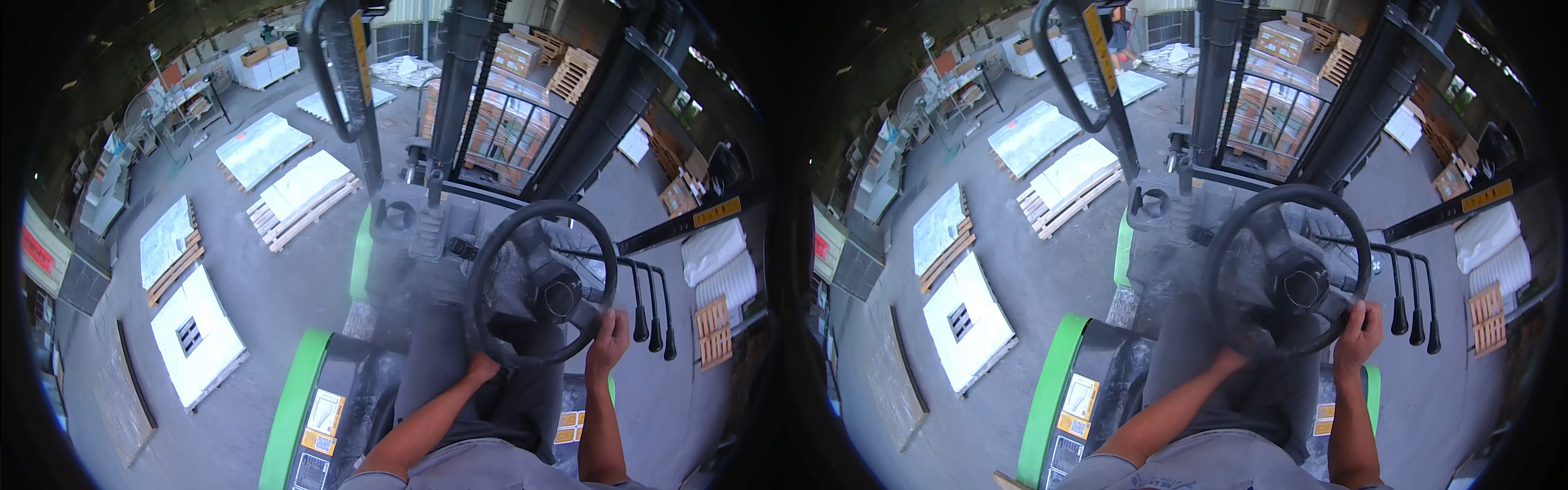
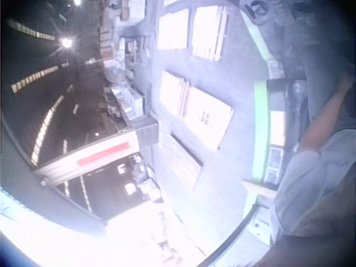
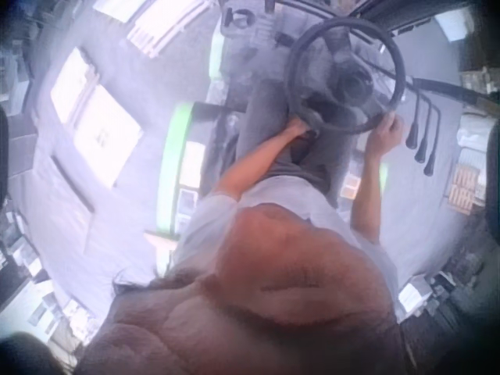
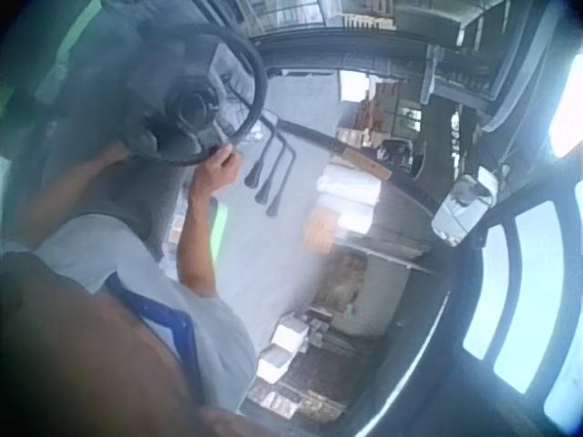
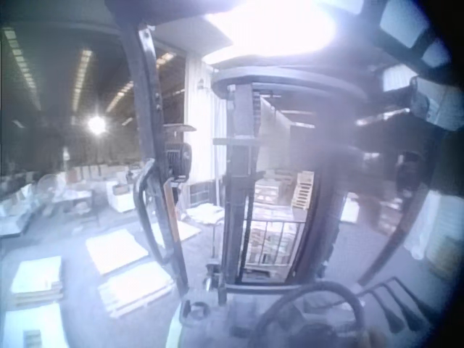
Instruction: The person operates a forklift inside a warehouse, steering and maneuvering the vehicle through aisles while navigating around stacked pallets and other materials.
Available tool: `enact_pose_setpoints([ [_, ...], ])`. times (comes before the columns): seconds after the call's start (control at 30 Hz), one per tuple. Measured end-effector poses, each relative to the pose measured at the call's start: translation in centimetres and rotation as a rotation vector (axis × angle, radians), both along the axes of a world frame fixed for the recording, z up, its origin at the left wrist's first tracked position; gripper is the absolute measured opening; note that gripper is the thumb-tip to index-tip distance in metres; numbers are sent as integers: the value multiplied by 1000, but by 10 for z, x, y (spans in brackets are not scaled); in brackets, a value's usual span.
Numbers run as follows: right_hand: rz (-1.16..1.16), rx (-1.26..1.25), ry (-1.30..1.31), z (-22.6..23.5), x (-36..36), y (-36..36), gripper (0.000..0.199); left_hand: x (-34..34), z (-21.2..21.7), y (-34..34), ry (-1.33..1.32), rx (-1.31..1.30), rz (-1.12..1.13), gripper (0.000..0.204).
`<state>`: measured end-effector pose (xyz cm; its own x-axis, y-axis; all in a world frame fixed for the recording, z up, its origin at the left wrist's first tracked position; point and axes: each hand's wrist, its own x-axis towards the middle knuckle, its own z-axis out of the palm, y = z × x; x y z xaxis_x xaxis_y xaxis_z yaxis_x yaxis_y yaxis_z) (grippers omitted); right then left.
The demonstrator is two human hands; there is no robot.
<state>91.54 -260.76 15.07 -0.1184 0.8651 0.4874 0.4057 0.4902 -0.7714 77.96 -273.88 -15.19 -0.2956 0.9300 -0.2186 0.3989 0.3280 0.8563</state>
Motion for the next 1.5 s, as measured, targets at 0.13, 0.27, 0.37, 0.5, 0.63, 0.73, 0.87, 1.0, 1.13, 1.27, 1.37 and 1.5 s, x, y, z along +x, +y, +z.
enact_pose_setpoints([
  [0.13, 52, -66, 49, -18, -10, 19, 27, -6, -37, 42, 48, 20, 87, 30],
  [0.27, 35, 6, 29, -30, -26, 41, 28, -18, -68, 70, -55, -102, 45, 26],
  [0.37, 66, 30, 30, -33, -41, 67, 28, -33, -67, 96, 37, 54, 105, 26],
  [0.5, 85, -47, 15, -36, -57, 66, 24, -50, -39, 110, -118, 31, 164, 25],
  [0.63, 133, 34, -21, -41, -90, 48, 18, -77, -21, 121, -18, 102, 57, 25],
  [0.73, 267, 62, -77, -36, -125, 44, 16, -97, -17, 137, 113, 191, -4, 26],
  [0.87, 384, 173, -104, -24, -175, 43, 11, -119, -5, 153, -174, 91, 68, 27],
  [1.0, 451, 213, -93, -16, -209, 53, 11, -142, 0, 163, -197, 121, 73, 27],
  [1.13, 450, 241, -193, -9, -216, 78, 11, -162, -17, 175, 3, 168, -10, 26],
  [1.27, 397, 284, -195, -8, -207, 102, 10, -178, -27, 183, 308, 148, -136, 25],
  [1.37, 219, 188, -131, -17, -210, 130, 12, -199, -15, 196, 442, 172, -173, 29],
  [1.5, 6, 45, -34, -21, -208, 182, 18, -210, 5, 212, 345, 6, -239, 35],
])
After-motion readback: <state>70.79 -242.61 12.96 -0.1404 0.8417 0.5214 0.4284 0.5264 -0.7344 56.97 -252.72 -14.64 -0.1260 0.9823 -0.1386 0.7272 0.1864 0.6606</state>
